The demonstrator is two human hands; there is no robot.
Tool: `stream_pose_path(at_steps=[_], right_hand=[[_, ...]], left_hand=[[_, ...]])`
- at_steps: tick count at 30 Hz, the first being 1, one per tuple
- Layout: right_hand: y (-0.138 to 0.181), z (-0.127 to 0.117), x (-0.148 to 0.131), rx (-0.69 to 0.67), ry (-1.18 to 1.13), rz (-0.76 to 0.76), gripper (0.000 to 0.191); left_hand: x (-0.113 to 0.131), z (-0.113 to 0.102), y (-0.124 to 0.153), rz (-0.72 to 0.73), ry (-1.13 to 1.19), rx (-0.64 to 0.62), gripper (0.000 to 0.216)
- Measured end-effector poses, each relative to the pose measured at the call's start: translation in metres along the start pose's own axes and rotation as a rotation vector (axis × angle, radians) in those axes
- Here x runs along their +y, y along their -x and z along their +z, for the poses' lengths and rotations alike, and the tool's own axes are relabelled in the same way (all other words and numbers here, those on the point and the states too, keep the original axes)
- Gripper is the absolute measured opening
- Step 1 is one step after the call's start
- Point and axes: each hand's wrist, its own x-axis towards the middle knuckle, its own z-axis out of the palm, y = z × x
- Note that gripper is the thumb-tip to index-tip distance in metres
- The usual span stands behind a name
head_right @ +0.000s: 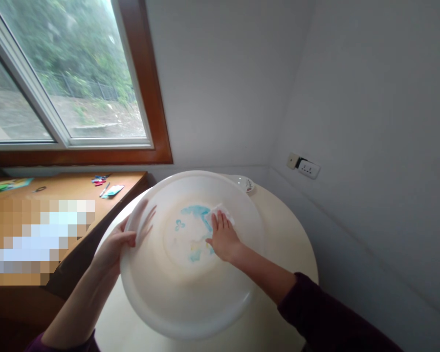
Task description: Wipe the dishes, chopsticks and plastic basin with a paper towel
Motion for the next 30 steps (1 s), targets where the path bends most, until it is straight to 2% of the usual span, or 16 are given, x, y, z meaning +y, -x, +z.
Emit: stream_pose_path(at_steps=[4,7,9,12,16,18,21,23,26,28,30], right_hand=[[0.037,0.01,-0.006,-0.148,-0.083,-0.005,0.079],[0.045,-0.002,-0.019,-0.18,-0.183,-0.111,0.077],[0.038,-0.015,-0.029,-0.144,-0.223,-0.171,0.076],[0.014,-0.032,-0.045,-0.044,-0.204,-0.181,0.074],[-0.015,-0.043,-0.069,0.095,-0.185,-0.227,0.074],[-0.018,-0.044,-0.081,0.145,-0.202,-0.331,0.072],[-0.005,-0.045,-0.092,0.153,-0.229,-0.535,0.068],[0.012,-0.044,-0.09,0.089,-0.231,-0.658,0.062],[0.039,-0.041,-0.074,-0.095,-0.227,-0.807,0.05],[0.053,-0.039,-0.059,-0.212,-0.236,-0.836,0.049],[0.064,-0.036,-0.043,-0.313,-0.237,-0.782,0.048]], left_hand=[[0.001,0.002,0.0,0.004,-0.024,0.011,0.091],[0.002,0.006,0.001,0.021,-0.032,0.004,0.091],[0.003,0.009,0.002,0.037,-0.032,-0.014,0.092],[0.004,0.013,0.004,0.047,-0.047,-0.039,0.092],[0.006,0.018,0.007,0.055,-0.057,-0.055,0.089],[0.007,0.02,0.007,0.064,-0.055,-0.049,0.089],[0.008,0.02,0.006,0.07,-0.061,-0.022,0.089],[0.008,0.019,0.004,0.067,-0.066,0.001,0.088],[0.008,0.015,0.003,0.051,-0.066,0.017,0.089],[0.007,0.012,0.003,0.041,-0.065,0.012,0.091],[0.006,0.009,0.003,0.035,-0.067,0.002,0.091]])
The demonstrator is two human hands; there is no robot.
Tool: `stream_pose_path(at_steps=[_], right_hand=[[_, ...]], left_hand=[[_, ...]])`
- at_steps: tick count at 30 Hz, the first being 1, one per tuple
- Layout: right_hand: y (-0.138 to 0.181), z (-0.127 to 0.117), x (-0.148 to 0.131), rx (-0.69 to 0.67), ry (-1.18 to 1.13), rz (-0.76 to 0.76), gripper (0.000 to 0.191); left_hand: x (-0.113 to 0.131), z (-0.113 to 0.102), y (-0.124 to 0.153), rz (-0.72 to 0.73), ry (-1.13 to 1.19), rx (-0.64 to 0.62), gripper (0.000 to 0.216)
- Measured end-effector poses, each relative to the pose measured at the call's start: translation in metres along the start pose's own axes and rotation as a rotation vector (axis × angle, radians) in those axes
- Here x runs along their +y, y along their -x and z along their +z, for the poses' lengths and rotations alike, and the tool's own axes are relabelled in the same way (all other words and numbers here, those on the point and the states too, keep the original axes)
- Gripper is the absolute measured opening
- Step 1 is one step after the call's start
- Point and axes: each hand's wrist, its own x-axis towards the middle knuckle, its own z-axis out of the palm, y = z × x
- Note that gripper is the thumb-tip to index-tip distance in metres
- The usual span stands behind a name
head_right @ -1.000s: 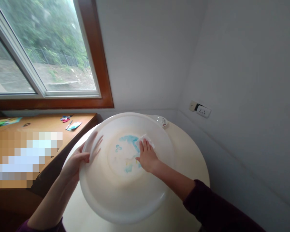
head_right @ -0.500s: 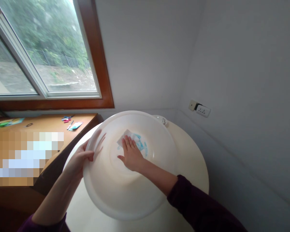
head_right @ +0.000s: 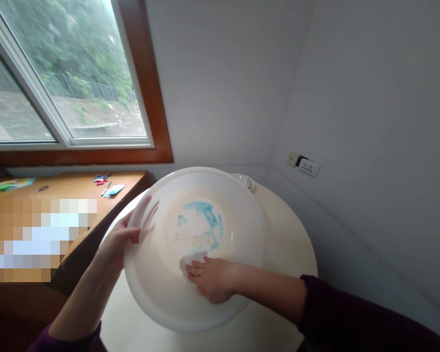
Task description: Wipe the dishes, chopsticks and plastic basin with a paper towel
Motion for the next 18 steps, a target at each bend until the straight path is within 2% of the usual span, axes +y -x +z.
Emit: stream_pose_path(at_steps=[3,5,9,11,14,16,18], right_hand=[[0.022,0.01,0.01,-0.076,-0.029,0.234,0.05],[0.033,0.017,0.02,-0.076,0.011,0.401,0.052],[0.04,0.028,0.048,0.131,0.134,0.629,0.064],[0.033,0.027,0.062,0.253,0.172,0.668,0.072],[0.013,0.014,0.074,0.365,0.208,0.694,0.077],[-0.006,0.001,0.074,0.413,0.221,0.707,0.079],[-0.026,-0.012,0.067,0.44,0.244,0.658,0.08]], left_hand=[[-0.001,-0.003,0.001,-0.009,0.008,-0.016,0.09],[-0.002,-0.004,0.001,-0.009,0.013,-0.02,0.089],[-0.002,-0.005,0.001,-0.007,0.004,-0.009,0.09],[-0.001,-0.004,0.001,-0.008,-0.002,0.0,0.091],[-0.001,-0.003,0.002,0.008,-0.006,-0.004,0.09],[-0.001,-0.001,0.004,0.022,-0.001,-0.024,0.089],[0.0,0.001,0.007,0.036,-0.001,-0.034,0.089]])
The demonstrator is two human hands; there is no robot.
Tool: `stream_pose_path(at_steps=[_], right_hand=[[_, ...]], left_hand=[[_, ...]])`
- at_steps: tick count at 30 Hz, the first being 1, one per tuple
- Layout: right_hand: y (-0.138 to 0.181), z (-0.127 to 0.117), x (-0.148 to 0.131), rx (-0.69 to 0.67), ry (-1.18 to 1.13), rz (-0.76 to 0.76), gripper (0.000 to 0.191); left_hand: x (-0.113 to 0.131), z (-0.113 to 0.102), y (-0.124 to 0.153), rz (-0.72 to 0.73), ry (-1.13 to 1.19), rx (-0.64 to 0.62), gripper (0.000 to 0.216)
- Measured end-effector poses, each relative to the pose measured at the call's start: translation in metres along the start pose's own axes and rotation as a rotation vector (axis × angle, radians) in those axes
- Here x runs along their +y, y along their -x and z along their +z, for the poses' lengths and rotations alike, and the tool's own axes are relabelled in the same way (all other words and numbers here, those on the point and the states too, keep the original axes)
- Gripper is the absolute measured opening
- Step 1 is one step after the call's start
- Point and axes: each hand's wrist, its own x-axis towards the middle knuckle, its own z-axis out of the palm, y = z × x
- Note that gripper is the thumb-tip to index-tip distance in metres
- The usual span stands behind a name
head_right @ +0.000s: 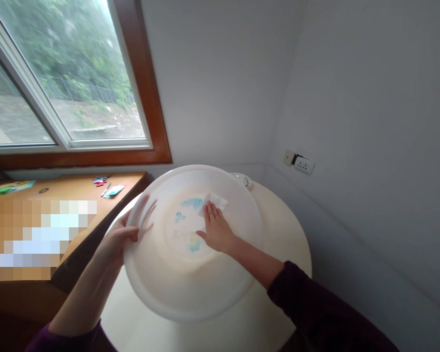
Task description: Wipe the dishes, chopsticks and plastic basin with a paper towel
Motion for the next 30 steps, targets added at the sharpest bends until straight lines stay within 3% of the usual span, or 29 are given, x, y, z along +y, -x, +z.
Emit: stream_pose_path(at_steps=[4,7,11,15,18,22,26,30], right_hand=[[-0.016,-0.009,-0.041,0.052,-0.035,-0.192,0.079],[-0.003,-0.005,-0.063,0.066,-0.065,-0.387,0.077],[0.023,0.002,-0.063,0.025,-0.052,-0.643,0.061],[0.013,-0.008,-0.054,0.057,0.011,-0.75,0.055],[-0.016,-0.023,-0.047,0.17,0.023,-0.643,0.058],[-0.039,-0.028,-0.024,0.228,0.017,-0.313,0.059],[-0.019,-0.005,0.001,0.099,-0.035,0.069,0.064],[0.024,0.016,-0.01,-0.115,-0.067,0.285,0.074]], left_hand=[[0.001,0.006,0.005,0.024,-0.009,0.007,0.089],[0.001,0.006,0.007,0.044,-0.005,0.013,0.089],[-0.001,0.003,0.009,0.066,-0.025,0.032,0.088],[0.0,0.007,0.015,0.071,-0.019,-0.012,0.087],[0.002,0.012,0.02,0.069,-0.018,-0.055,0.086],[0.002,0.012,0.025,0.068,-0.037,-0.04,0.083],[-0.001,0.008,0.027,0.084,-0.035,0.009,0.079],[-0.002,0.009,0.028,0.084,-0.019,0.032,0.078]])
